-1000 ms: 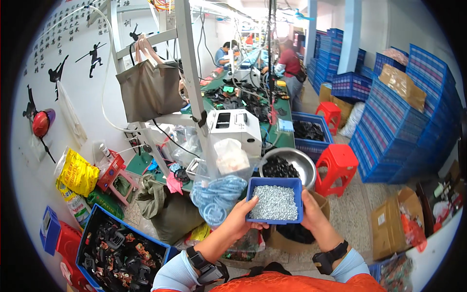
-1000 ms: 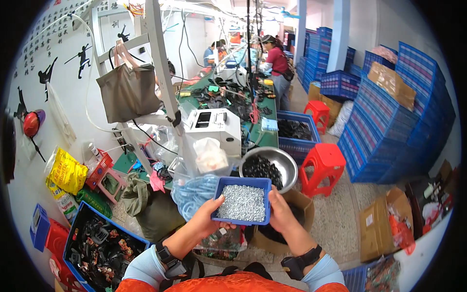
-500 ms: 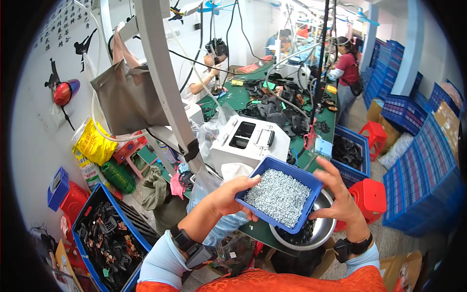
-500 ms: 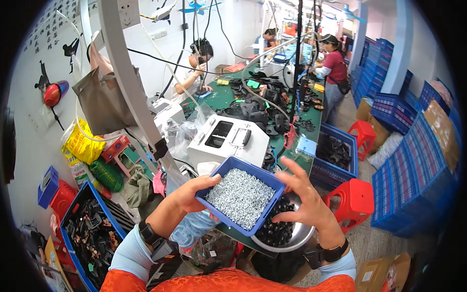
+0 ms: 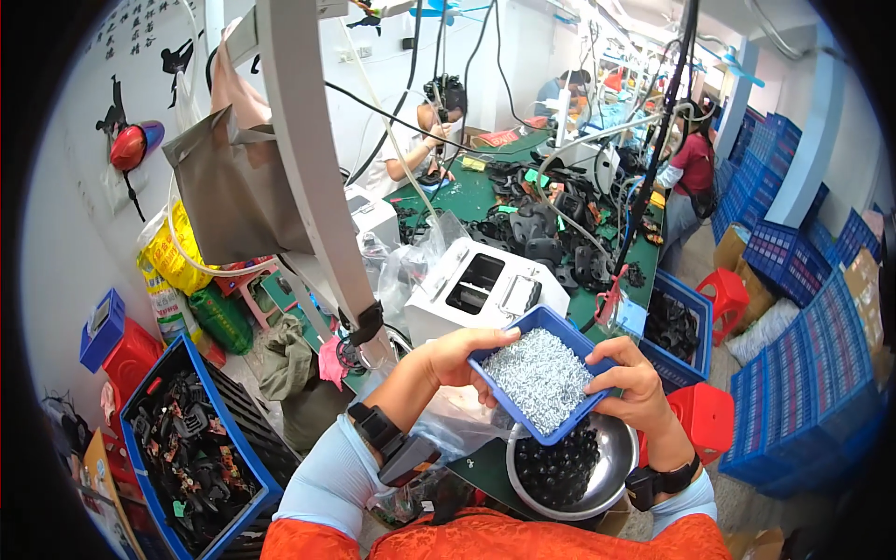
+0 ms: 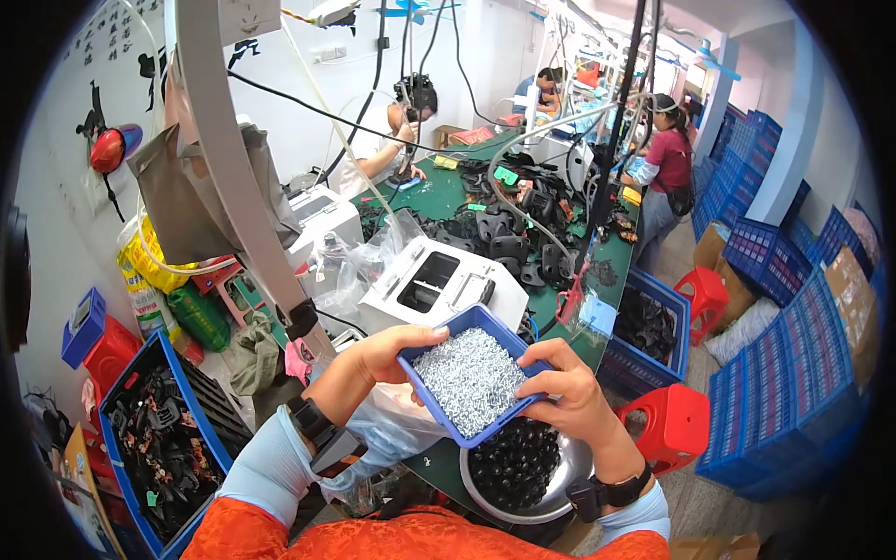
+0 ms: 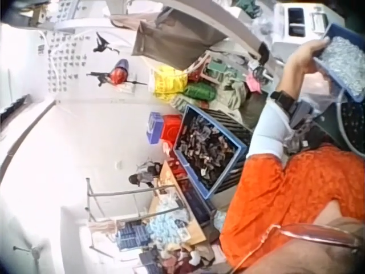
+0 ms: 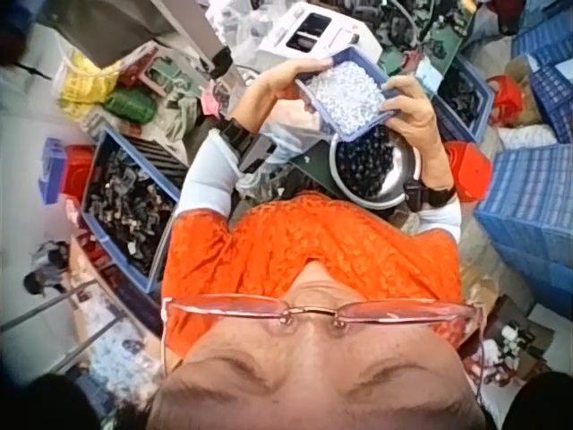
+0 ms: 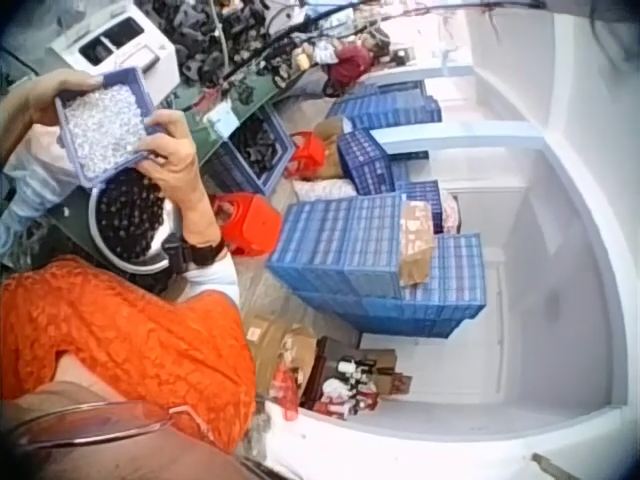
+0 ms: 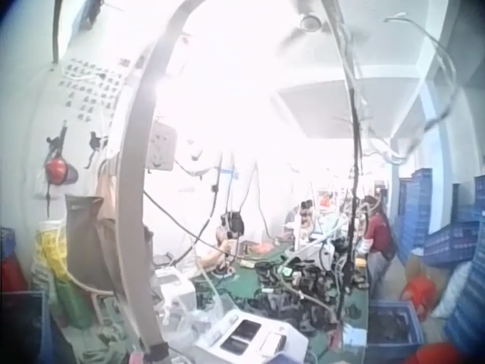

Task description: The recorder collects parts from bins, uses a small machine to press parts together, and organizes components into bags.

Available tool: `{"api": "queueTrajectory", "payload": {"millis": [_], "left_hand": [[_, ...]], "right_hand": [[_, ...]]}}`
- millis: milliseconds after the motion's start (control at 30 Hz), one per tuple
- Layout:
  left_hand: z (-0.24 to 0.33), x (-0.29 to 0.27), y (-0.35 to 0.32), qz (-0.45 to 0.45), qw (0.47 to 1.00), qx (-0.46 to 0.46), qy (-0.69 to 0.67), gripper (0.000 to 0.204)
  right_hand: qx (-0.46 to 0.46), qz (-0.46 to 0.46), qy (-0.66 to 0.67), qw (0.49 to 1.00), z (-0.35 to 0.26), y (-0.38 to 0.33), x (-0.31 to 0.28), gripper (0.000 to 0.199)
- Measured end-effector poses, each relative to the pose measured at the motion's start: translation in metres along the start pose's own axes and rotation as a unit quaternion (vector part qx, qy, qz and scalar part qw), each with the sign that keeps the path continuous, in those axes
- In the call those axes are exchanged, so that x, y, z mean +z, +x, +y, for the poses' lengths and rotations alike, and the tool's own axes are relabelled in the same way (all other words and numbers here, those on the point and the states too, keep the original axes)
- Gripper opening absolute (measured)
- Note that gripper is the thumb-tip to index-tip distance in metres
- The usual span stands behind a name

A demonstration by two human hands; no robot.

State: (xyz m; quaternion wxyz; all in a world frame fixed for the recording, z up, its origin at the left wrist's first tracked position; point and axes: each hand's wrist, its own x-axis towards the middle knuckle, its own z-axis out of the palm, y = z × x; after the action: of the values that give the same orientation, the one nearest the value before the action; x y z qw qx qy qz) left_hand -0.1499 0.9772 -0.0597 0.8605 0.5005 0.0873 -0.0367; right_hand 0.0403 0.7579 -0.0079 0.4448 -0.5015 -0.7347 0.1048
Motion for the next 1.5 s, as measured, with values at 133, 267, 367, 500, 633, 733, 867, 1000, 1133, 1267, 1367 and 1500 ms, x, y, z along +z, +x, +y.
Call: {"api": "queueTrajectory", "payload": {"millis": [133, 267, 367, 500, 633, 733, 867, 1000, 1133, 1267, 1367, 1500], "left_hand": [[0.019, -0.024, 0.01, 0.061, 0.995, 0.036, -0.065, 0.066], [0.019, -0.021, 0.012, 0.326, 0.927, 0.184, -0.018, 0.05], [-0.006, -0.041, 0.016, 0.48, 0.808, 0.34, 0.024, 0.034], [-0.021, -0.058, 0.025, 0.582, 0.702, 0.399, 0.098, 0.038], [-0.02, -0.064, 0.02, 0.595, 0.714, 0.365, 0.05, 0.046], [-0.014, -0.053, 0.017, 0.551, 0.731, 0.403, -0.012, 0.054], [-0.01, -0.053, 0.018, 0.557, 0.731, 0.395, -0.009, 0.056], [-0.01, -0.054, 0.02, 0.536, 0.739, 0.409, -0.014, 0.058], [-0.011, -0.054, 0.022, 0.524, 0.746, 0.41, -0.005, 0.059], [-0.037, -0.086, 0.052, 0.646, 0.621, 0.432, 0.105, 0.031], [-0.045, -0.096, 0.061, 0.685, 0.571, 0.398, 0.216, 0.027], [-0.046, -0.097, 0.064, 0.683, 0.578, 0.418, 0.157, 0.029]], "right_hand": [[-0.023, 0.034, -0.072, 0.997, 0.002, 0.033, 0.008, 0.025], [-0.061, 0.078, -0.179, 0.979, 0.023, 0.069, 0.023, 0.022], [-0.113, 0.099, -0.246, 0.958, 0.041, 0.098, 0.035, 0.022], [-0.124, 0.078, -0.326, 0.934, 0.068, 0.118, 0.049, 0.023], [-0.098, 0.043, -0.359, 0.927, 0.09, 0.125, 0.063, 0.024], [-0.086, 0.008, -0.398, 0.913, 0.096, 0.131, 0.069, 0.025], [-0.087, -0.029, -0.425, 0.901, 0.097, 0.143, 0.07, 0.024], [-0.08, -0.068, -0.454, 0.885, 0.098, 0.151, 0.067, 0.024], [-0.084, -0.089, -0.449, 0.885, 0.097, 0.159, 0.067, 0.027], [-0.087, -0.111, -0.46, 0.876, 0.097, 0.168, 0.071, 0.026], [-0.091, -0.124, -0.468, 0.87, 0.095, 0.172, 0.069, 0.024], [-0.067, -0.177, -0.495, 0.848, 0.094, 0.179, 0.072, 0.022]]}}
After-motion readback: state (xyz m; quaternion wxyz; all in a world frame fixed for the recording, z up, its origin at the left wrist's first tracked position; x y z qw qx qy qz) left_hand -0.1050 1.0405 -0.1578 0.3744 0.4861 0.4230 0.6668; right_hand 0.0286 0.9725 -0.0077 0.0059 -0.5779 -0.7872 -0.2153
